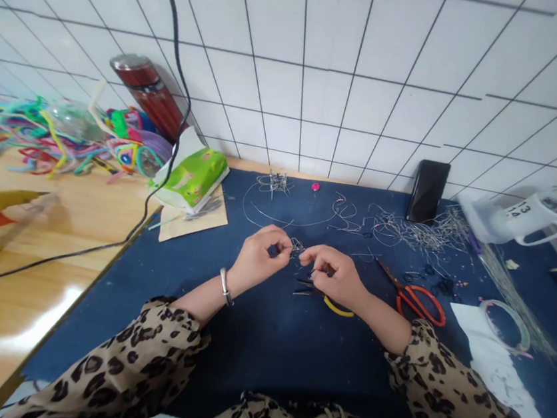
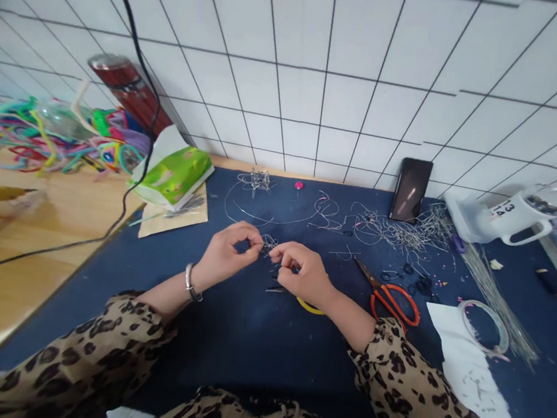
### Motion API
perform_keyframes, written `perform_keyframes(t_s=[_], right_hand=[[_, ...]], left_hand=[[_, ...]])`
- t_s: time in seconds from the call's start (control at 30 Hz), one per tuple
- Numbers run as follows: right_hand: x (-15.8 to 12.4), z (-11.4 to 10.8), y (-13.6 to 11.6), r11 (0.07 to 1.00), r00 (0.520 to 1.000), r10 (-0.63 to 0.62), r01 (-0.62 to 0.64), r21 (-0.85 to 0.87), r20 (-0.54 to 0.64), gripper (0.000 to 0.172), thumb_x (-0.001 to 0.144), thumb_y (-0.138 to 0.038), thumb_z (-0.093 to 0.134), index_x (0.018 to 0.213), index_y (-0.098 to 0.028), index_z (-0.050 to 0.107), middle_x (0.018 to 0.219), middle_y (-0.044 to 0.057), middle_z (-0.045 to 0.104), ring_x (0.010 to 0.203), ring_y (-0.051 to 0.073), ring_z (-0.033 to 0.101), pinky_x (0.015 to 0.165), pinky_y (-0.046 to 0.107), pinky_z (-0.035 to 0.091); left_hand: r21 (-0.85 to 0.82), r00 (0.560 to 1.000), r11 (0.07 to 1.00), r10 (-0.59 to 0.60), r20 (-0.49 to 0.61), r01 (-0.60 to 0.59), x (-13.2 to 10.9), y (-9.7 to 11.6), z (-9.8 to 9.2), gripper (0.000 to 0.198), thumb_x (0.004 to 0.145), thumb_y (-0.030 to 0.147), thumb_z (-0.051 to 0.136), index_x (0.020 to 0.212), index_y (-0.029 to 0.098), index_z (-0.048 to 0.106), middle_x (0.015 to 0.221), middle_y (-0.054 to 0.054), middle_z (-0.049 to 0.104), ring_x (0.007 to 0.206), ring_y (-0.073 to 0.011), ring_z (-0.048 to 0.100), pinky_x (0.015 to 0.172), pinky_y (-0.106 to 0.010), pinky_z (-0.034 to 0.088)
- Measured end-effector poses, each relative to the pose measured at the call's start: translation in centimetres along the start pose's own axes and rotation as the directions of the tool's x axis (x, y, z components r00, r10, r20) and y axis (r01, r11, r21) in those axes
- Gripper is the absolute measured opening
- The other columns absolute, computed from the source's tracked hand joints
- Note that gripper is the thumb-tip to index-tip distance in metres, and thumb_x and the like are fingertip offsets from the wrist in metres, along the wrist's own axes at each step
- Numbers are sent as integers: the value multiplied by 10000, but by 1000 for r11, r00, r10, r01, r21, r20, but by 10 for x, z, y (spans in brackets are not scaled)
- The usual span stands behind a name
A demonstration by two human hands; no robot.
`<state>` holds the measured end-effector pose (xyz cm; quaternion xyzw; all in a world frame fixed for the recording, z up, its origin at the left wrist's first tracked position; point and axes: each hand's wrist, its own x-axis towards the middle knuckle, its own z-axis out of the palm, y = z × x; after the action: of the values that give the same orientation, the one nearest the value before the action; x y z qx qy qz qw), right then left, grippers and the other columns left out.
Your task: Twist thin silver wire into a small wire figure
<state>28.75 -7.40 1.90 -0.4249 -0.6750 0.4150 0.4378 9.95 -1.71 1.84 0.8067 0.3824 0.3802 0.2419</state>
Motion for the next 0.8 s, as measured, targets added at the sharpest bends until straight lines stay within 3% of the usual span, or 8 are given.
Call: perform_keyframes(t_s=[0.1, 0.17, 0.27, 0.4, 0.5, 0.67, 0.8], right_hand=[[0, -4, -2, 946, 985, 153, -168, 279, 75, 107, 698, -82, 455, 665, -176, 417, 879, 44, 613, 689, 140, 635, 527, 248, 493], [0, -4, -3, 917, 971, 212, -236, 322, 108, 89, 702, -92, 456, 693, -174, 425, 796, 8, 598, 532, 92, 595, 457, 213, 467], [0, -1, -6, 933, 963, 264, -269, 237, 52, 84, 697, -94, 475, 700, -172, 443, 778, -17, 578, 448, 44, 535, 452, 188, 451], [0, 5, -7, 953, 952, 299, -295, 66, -65, 49, 740, -136, 495, 746, -183, 483, 692, -38, 554, 485, 65, 540, 481, 194, 452], [-1, 7, -4, 964, 959, 257, -263, -36, -116, 22, 776, -171, 510, 782, -191, 517, 631, -45, 541, 521, 84, 543, 524, 211, 457], [0, 7, -2, 971, 985, 41, -78, -225, -166, 101, 814, -179, 523, 824, -208, 620, 818, 11, 615, 729, 124, 585, 692, 257, 465], [-1, 7, -4, 941, 975, -63, -12, -337, -211, 117, 817, -160, 522, 824, -217, 624, 813, 18, 619, 780, 146, 570, 748, 278, 448]], left_hand=[[-11, 1000, 1000, 11, 9, -11, -2, 4, 2, 118, 694, 57, 540, 690, 162, 595, 741, -19, 598, 707, -131, 552, 689, -274, 463], [-22, 1000, 1000, 21, 10, -20, -3, 7, 3, 122, 693, 55, 539, 691, 164, 593, 741, -18, 598, 711, -132, 553, 693, -278, 464], [-35, 1000, 999, 13, 18, -12, -5, 12, 6, 121, 691, 54, 541, 692, 165, 591, 749, -19, 597, 705, -132, 552, 679, -276, 466], [-37, 1000, 999, -19, 11, 20, -7, 18, 8, 113, 692, 60, 546, 684, 163, 591, 750, -18, 597, 689, -127, 552, 670, -273, 468], [-50, 1000, 998, -26, -7, 25, -9, 19, 9, 116, 696, 62, 547, 687, 167, 596, 735, -14, 598, 686, -128, 553, 669, -275, 469], [-81, 999, 996, -34, -19, 32, -11, 18, 13, 111, 705, 73, 552, 703, 170, 606, 734, -12, 599, 693, -127, 554, 672, -272, 466], [-104, 997, 992, -71, -4, 71, -13, 20, 16, 101, 718, 83, 553, 700, 168, 604, 738, -15, 596, 701, -127, 554, 674, -267, 465]])
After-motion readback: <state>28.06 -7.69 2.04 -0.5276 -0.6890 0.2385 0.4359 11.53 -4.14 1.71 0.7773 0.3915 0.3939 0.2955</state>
